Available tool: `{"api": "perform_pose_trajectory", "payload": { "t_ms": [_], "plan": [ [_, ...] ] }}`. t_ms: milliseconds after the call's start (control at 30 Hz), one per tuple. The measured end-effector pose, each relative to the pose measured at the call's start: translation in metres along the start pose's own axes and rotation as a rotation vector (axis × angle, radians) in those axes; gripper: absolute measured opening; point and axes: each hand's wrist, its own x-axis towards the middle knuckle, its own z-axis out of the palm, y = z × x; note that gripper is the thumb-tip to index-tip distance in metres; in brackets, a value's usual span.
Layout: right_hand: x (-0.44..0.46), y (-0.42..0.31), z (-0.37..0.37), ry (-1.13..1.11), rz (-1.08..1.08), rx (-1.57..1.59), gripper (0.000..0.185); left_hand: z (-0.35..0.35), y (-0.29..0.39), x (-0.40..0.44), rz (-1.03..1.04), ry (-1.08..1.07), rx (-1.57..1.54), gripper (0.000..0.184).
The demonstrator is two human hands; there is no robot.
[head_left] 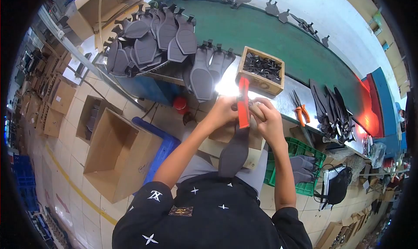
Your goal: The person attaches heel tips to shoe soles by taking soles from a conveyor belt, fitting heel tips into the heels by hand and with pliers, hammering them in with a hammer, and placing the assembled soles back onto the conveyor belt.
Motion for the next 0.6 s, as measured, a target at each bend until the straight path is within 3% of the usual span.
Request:
{"api": "perform_pose_trajectory", "payload": {
  "t_ms": [100,233,333,533,600],
  "plan": [
    [-0.002,0.003,-0.007,-0.023,0.02,-0.115,0.022,0.0,0.007,0.001,-0.068,0.001,-0.07,0.032],
    [-0.025,-0.025,-0.015,0.175,0.298,0.311,0.034,0.003,-0.011,0.005,0.125,0.013,-0.049,0.032],
    [-0.049,-0.061,-0.035,0.165,0.519,0.369,0.037,0.004,-0.015,0.006,0.146,0.006,-0.035,0.029],
    [-0.073,-0.073,-0.033,0.211,0.215,-0.002,0.039,0.004,-0.015,0.005,0.087,0.002,-0.054,0.027],
    [-0.068,-0.062,-0.025,0.076,0.198,-0.009,0.04,0.005,-0.009,0.002,-0.004,-0.03,-0.13,0.025]
  ]
}}
